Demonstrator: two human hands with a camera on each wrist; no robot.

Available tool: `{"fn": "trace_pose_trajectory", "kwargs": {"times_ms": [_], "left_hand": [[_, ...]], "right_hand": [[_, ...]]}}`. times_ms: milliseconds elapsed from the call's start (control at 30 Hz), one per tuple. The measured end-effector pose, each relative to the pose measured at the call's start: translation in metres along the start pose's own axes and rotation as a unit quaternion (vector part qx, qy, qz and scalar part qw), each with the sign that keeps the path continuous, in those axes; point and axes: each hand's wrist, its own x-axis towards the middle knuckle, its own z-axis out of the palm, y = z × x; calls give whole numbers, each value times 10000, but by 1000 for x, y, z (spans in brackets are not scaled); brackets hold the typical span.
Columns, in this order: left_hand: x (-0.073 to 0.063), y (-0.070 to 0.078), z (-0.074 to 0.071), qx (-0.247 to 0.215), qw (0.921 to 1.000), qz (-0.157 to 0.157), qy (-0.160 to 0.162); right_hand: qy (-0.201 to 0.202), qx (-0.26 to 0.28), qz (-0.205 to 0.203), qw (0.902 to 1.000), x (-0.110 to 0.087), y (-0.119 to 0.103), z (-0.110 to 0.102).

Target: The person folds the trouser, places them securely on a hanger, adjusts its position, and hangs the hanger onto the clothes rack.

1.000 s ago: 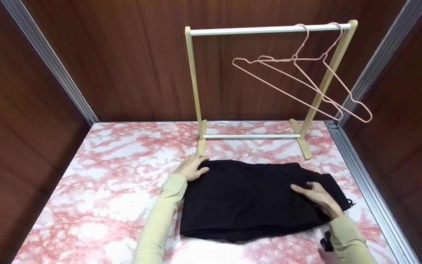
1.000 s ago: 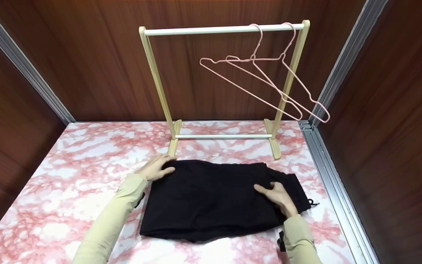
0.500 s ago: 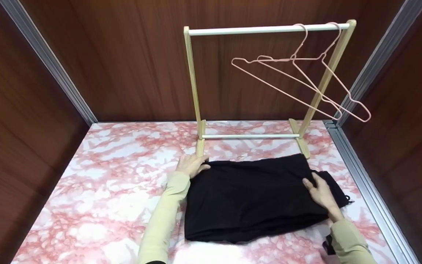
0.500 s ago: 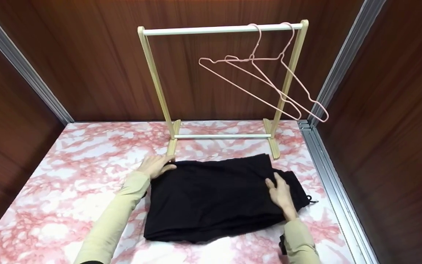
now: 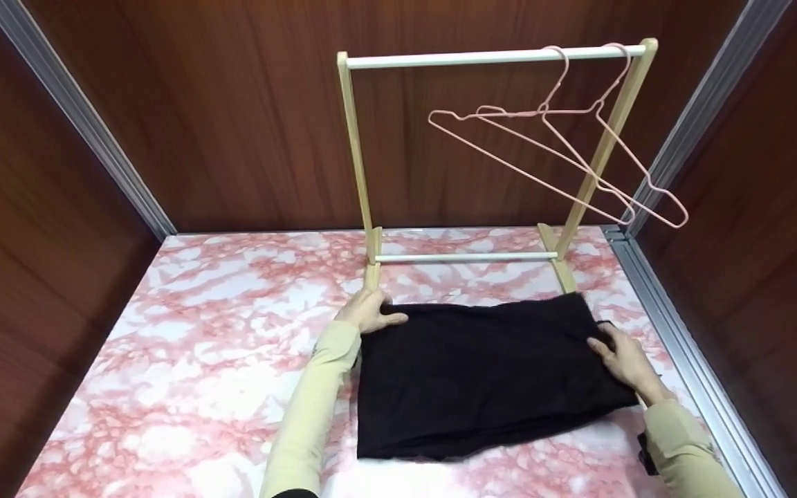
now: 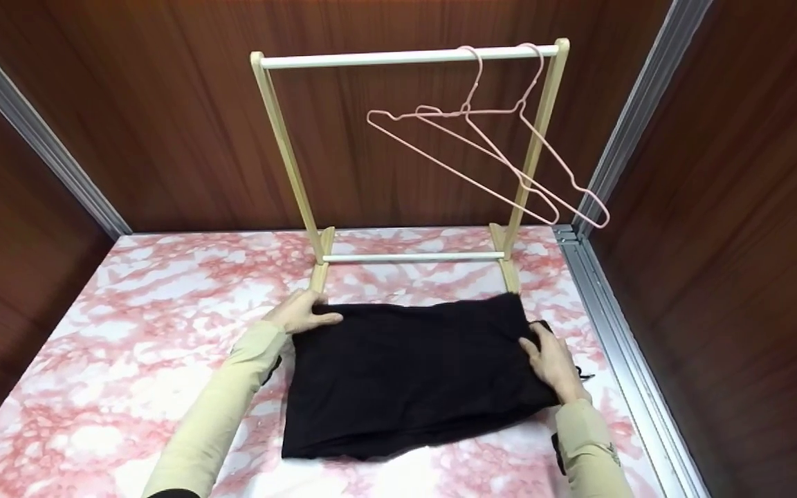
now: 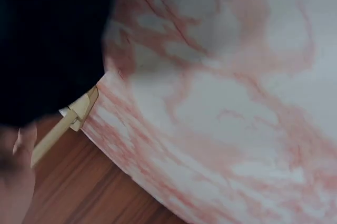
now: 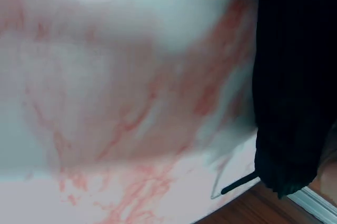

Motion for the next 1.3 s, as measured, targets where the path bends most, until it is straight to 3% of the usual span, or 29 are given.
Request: {"fn": "trace_pose_trajectory", "kwargs": {"times_ms": [133, 267, 467, 667, 767, 967, 1067, 1167, 1300], "left_hand": [[-5, -7, 0, -722, 9967, 95, -345], [-7, -12, 1, -790, 9961, 291, -274], [-6, -11, 5, 161, 9988, 258, 385], [0, -2, 14, 1227, 9861, 215, 1101], [4, 5, 17, 1432, 9800, 196, 1367], [9, 15, 22, 1785, 9701, -97, 1643], [10, 15, 25, 1787, 9722, -294, 1487], [9, 12, 23, 1436, 9834, -415, 1028], [5, 7, 16, 706, 9958, -499, 287]], "right_hand": [[-315, -88, 693, 9971, -3, -4, 2], [-148, -212, 900, 9956, -8, -8, 8], [756, -218, 433, 9960, -15, -7, 11], [1514, -293, 64, 9880, -13, -1, -5], [1696, -431, 15, 9846, -14, 6, -10], [1477, -862, 203, 9851, -23, 22, -4], [1159, -1166, 474, 9852, -26, 26, 0], [613, -1310, 850, 9858, -29, 27, -3], [430, -829, 1233, 9880, -31, 24, -12]]}}
